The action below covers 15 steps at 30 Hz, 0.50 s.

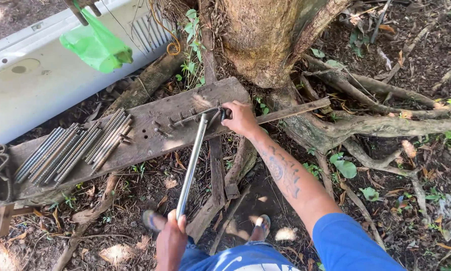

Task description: Bending rebar rods using a manual pipe bender.

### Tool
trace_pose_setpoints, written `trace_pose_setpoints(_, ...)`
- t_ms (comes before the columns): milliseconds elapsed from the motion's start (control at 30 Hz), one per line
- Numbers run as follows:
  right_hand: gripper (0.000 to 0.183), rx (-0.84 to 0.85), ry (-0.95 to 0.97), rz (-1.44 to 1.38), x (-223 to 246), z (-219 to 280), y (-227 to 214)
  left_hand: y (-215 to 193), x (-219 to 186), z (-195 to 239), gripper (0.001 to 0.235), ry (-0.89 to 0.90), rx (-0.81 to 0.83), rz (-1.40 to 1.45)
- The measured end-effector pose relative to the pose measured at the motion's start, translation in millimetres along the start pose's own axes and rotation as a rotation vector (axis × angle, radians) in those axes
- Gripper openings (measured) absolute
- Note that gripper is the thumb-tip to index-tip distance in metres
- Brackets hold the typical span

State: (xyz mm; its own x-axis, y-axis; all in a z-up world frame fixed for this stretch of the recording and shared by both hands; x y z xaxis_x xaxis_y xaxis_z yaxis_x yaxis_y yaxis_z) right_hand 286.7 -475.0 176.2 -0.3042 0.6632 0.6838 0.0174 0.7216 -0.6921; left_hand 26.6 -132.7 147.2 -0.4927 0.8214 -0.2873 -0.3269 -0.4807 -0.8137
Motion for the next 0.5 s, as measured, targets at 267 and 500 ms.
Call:
trace_pose_setpoints(267, 0.042, -0.050, 0.079, -0.093, 45.3, -47.1, -37.2, -12.6, 4.0, -46.5, 0.031, 0.260, -0.126, 0.112)
trace_pose_setpoints(500, 0.030, 0.724, -0.067, 0.428, 82.5, -94.1, 42.8, 32.3, 145.5, -108.1, 0.042, 0.078, 0.177, -0.075)
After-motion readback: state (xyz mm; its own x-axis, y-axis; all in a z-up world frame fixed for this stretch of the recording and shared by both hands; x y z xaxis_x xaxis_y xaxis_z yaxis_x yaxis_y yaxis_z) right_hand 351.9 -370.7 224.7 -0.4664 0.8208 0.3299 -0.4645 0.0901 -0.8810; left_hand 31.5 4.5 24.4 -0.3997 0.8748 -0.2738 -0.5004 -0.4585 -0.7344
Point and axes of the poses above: each hand's wrist, its own z-axis away from the middle knuckle, its own y-axis out of the palm, x = y × z, the point moved 6 cm from there along -z, towards the middle knuckle, and after that the axes turned 14 degrees about -y, right-handed, at the moved point
